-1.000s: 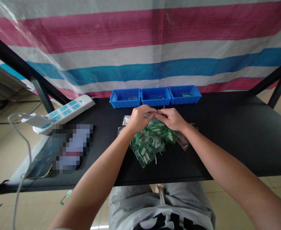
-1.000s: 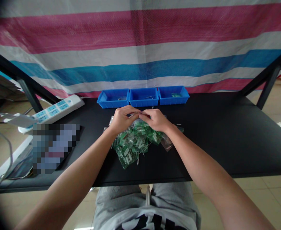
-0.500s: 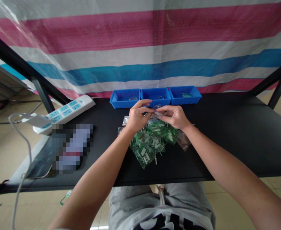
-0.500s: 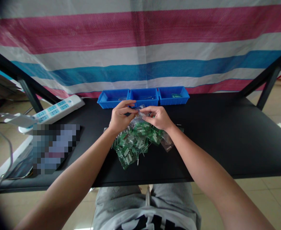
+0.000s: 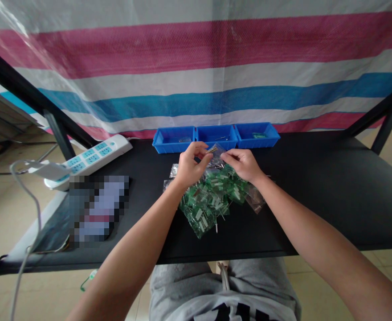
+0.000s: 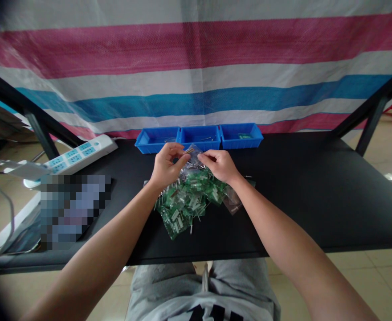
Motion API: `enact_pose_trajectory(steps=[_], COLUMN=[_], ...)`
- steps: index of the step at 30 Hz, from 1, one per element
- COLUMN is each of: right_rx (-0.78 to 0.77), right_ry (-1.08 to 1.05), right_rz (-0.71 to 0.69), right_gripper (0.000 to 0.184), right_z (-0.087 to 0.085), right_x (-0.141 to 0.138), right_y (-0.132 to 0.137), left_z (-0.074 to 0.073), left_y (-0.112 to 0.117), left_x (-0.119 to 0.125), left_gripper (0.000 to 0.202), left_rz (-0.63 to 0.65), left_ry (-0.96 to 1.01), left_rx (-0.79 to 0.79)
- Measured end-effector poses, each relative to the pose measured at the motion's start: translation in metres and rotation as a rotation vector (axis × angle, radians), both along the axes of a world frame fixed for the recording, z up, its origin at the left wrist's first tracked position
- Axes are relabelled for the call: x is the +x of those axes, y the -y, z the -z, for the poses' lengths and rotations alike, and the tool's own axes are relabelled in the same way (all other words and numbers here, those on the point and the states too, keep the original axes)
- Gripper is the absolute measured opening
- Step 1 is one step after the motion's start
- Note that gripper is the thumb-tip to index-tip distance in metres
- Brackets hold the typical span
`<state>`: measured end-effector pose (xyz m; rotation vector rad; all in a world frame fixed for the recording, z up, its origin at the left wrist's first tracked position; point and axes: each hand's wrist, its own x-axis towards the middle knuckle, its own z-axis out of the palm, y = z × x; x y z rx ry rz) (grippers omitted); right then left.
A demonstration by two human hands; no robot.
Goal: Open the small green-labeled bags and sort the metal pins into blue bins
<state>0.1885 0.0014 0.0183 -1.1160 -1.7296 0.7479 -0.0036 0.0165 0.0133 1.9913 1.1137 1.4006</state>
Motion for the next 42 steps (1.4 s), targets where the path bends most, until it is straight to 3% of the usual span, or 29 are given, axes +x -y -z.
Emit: enact_pose_trajectory(steps=[3, 7, 11, 14, 23, 29, 35, 42], right_rx=[0.001, 0.051, 0.214, 0.27, 0.266, 0.258, 0.274, 0.273], right_ry=[0.027, 0.149, 0.36, 0.437, 0.482, 0.503, 0.511, 0.501], right_rz=[-0.002, -0.028, -0.05, -0.05, -0.04, -0.03, -0.023, -0.026], right_gripper=[0.041, 0.032, 0.023, 0.02, 0.016, 0.016, 0.015, 0.014], right_z=[0.002, 0.008, 0.013, 0.014, 0.014, 0.013, 0.013, 0.013], right_x=[0.002, 0.005, 0.007, 0.008, 0.01, 0.009, 0.009, 0.01], right_y=[-0.002, -0.006, -0.008, -0.007, -0.008, -0.008, -0.008, -0.008], left_z=[0.001, 0.001, 0.003, 0.006, 0.01, -0.001, -0.005, 0.001], left_y=[-0.008, -0.021, -0.028, -0.03, -0.029, -0.021, -0.018, -0.019], left_x=[-0.006, -0.021, -0.034, -0.037, -0.039, -0.034, -0.031, -0.031], left_gripper=[0.015, 0.024, 0.039, 0.05, 0.06, 0.035, 0.027, 0.041], left_rz=[-0.172, -0.398, -0.516, -0.533, -0.436, -0.374, 0.018, 0.237], left_ry=[0.01, -0.104, -0.287, -0.347, -0.429, -0.476, -0.611, -0.694], left_rx=[0.009, 0.032, 0.022, -0.028, -0.048, -0.014, 0.033, -0.028])
